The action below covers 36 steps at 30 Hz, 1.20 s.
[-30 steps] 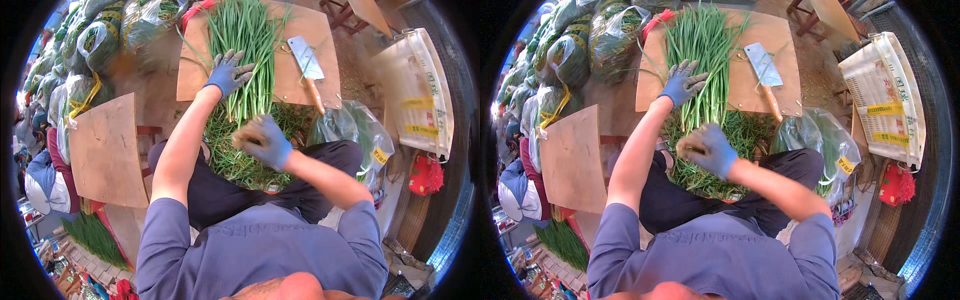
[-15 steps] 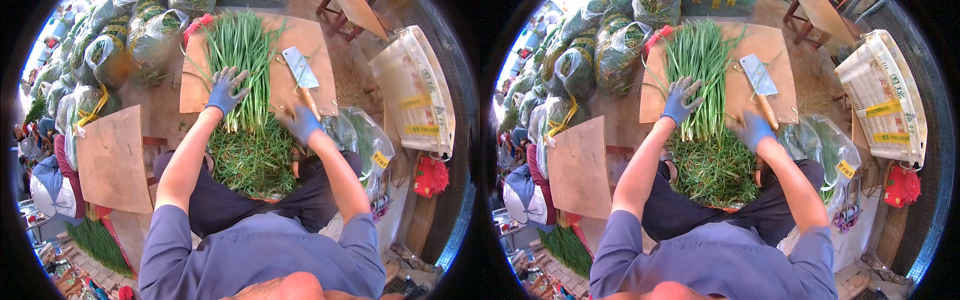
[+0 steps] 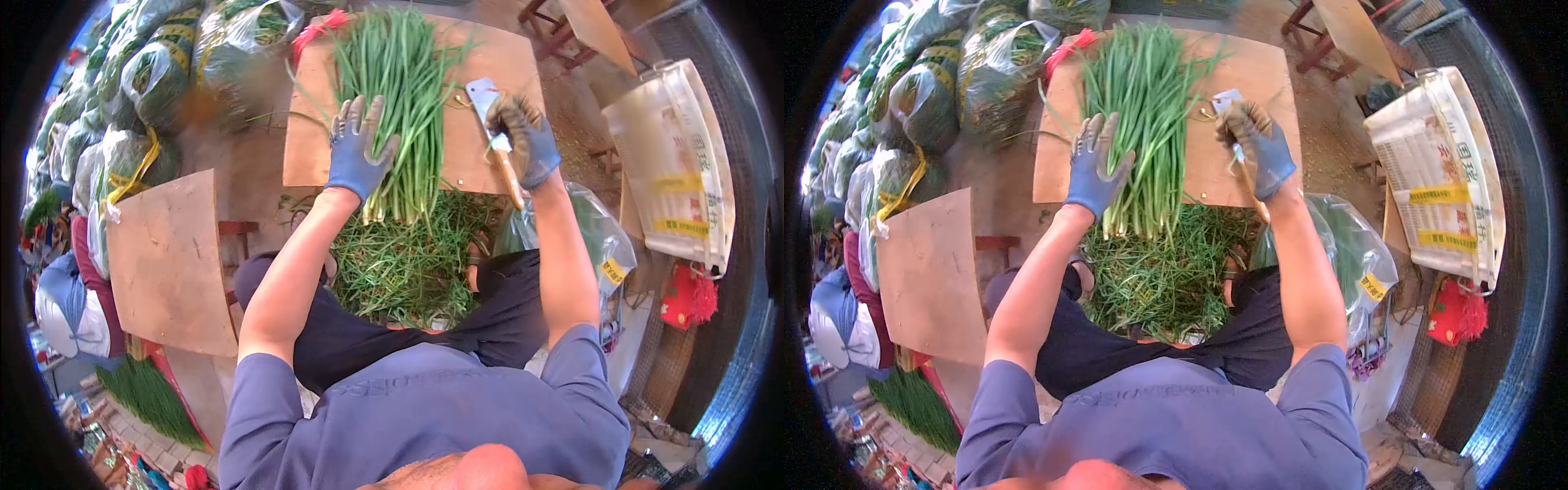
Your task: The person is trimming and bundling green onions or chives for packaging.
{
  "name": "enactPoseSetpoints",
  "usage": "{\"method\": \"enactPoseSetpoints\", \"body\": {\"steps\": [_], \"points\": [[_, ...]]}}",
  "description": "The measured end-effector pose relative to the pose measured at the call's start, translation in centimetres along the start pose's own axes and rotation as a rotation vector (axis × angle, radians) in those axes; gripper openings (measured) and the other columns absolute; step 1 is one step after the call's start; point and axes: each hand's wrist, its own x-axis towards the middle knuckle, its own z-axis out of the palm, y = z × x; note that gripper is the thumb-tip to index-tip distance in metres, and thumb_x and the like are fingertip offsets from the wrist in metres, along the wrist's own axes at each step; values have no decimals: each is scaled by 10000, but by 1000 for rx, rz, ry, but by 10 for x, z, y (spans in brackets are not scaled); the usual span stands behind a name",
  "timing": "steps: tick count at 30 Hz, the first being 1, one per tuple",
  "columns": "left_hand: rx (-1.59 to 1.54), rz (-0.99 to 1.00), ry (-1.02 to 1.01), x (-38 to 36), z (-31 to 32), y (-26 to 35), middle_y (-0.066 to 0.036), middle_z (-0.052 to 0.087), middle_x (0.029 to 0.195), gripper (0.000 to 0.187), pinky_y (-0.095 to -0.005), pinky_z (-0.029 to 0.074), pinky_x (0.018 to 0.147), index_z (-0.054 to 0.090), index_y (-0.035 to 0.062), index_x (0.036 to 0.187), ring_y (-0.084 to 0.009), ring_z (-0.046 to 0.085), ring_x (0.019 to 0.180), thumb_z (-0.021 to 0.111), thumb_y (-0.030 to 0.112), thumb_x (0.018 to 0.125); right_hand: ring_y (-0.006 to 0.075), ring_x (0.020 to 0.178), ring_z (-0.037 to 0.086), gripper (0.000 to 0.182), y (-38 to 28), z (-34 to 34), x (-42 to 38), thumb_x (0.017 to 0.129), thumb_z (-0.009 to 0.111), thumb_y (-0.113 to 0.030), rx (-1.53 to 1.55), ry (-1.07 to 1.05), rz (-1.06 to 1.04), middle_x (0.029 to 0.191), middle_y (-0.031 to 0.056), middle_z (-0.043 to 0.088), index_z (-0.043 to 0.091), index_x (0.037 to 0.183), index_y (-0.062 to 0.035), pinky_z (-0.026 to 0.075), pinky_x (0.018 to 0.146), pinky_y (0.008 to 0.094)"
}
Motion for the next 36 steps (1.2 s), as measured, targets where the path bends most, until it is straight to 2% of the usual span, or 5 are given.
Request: {"method": "enactPoseSetpoints", "body": {"steps": [5,14,24,32,36], "points": [[53,502,-386,11,26,41,-90,569,1356,363,-540,114,1190,674,160,1192,-311,409,1368,639,340,880,293,824,685,263,48,-37,-3,933,590,-271,-1130,2,10,918,191,688,599,1090,-60,529,732,392],[159,69,-226,0,25,20,-221,396,1470,424,-588,72,1165,643,118,953,-397,244,1433,728,493,775,324,982,691,214,110,1,102,892,548,-154,-1532,-232,81,1074,209,690,727,989,-88,552,799,446],[-575,-405,-236,-21,24,-64,-115,451,1328,643,-332,278,1118,443,19,1376,-222,403,1281,699,144,799,345,1088,635,480,65,14,-134,915,533,-398,-984,-1722,327,1145,185,672,614,1253,-66,500,891,487],[-434,-171,-174,-17,12,-49,-168,168,1600,868,-405,123,1203,188,94,1554,-314,135,1491,662,348,872,248,1022,624,497,153,46,-136,994,470,-438,-498,-42,447,1151,160,646,500,1321,-64,483,883,326],[-6,-379,-146,-22,13,-24,-245,82,1599,886,-451,113,1199,137,159,1568,-393,98,1482,593,538,909,227,1175,506,521,150,97,-136,1014,460,-359,-24,119,704,1350,152,517,386,1424,-48,398,994,313]]}}
